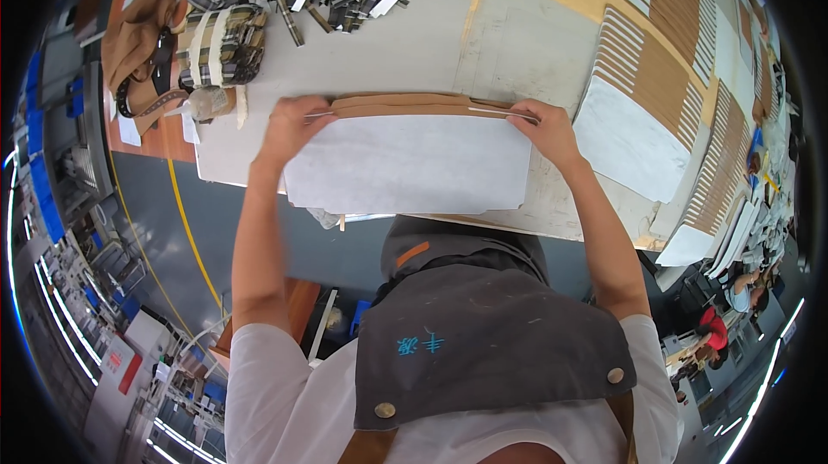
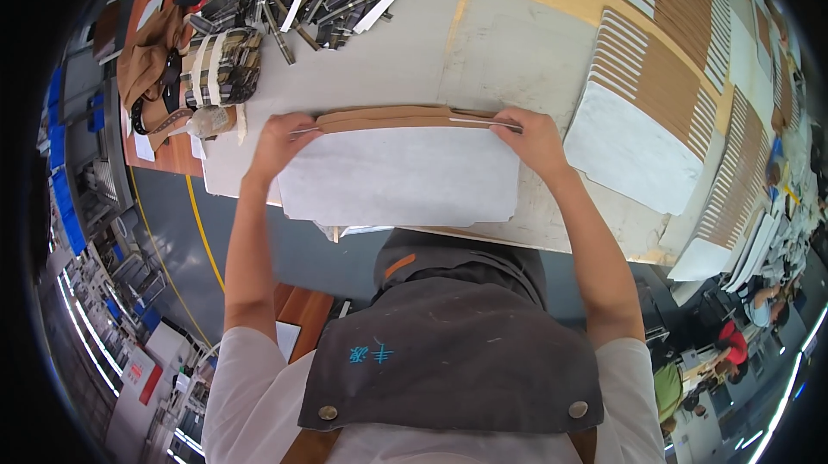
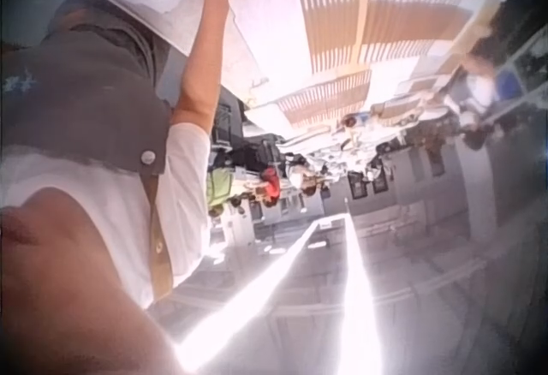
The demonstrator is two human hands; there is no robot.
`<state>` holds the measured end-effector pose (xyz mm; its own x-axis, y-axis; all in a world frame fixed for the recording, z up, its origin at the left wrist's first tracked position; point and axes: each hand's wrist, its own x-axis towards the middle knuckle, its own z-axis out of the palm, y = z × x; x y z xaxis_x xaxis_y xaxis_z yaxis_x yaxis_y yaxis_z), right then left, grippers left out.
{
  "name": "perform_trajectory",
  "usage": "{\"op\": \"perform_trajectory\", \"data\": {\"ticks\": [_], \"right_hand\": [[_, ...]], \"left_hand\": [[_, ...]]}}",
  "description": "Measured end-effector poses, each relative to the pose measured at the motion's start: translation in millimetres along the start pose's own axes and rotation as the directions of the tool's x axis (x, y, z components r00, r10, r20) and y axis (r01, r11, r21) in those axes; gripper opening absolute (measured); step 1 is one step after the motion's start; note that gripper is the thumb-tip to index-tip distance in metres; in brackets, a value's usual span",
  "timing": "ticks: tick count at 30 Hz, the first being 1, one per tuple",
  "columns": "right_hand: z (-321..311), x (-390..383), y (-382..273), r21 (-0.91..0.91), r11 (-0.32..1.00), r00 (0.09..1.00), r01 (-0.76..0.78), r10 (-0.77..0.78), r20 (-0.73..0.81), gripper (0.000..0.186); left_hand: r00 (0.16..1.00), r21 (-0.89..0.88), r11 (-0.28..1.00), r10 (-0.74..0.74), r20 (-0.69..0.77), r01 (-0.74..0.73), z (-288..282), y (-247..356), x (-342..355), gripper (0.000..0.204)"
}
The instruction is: Applying white paper linings to leather strips on a workbench.
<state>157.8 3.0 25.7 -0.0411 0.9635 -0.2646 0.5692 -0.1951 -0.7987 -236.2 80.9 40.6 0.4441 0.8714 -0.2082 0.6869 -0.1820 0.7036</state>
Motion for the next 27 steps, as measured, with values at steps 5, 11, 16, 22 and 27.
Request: {"op": "perform_trajectory", "data": {"ticks": [5, 11, 16, 22, 27], "right_hand": [[-12.4, -15.0, 23.0, 0.254, 0.875, 0.911, -0.412, 0.391, 0.13, 0.025], [1.7, -30.7, 33.0, 0.177, 0.855, 0.863, -0.488, 0.441, 0.247, 0.03], [-12.1, -48.2, 33.9, 0.353, 0.82, 0.89, -0.451, 0.386, 0.241, 0.035], [-112.3, -98.8, 103.8, 0.535, 0.705, 0.854, -0.466, 0.517, 0.062, 0.024], [-232.4, -174.0, 205.3, 0.531, 0.731, 0.744, -0.43, 0.62, -0.25, 0.022]], "left_hand": [[0.915, 0.082, 0.912, -0.404, 0.005, 0.402, -41.2, -48.3, -41.6, 0.021], [0.872, -0.005, 0.879, -0.475, -0.118, 0.477, -18.6, -36.5, -79.0, 0.023], [0.807, -0.215, 0.852, -0.521, -0.277, 0.477, -18.5, 12.3, -68.2, 0.025], [0.828, -0.404, 0.828, -0.506, -0.24, 0.389, 42.5, 115.4, -7.3, 0.019], [0.915, -0.386, 0.838, -0.402, 0.04, 0.385, 179.2, 212.5, 69.3, 0.035]]}}
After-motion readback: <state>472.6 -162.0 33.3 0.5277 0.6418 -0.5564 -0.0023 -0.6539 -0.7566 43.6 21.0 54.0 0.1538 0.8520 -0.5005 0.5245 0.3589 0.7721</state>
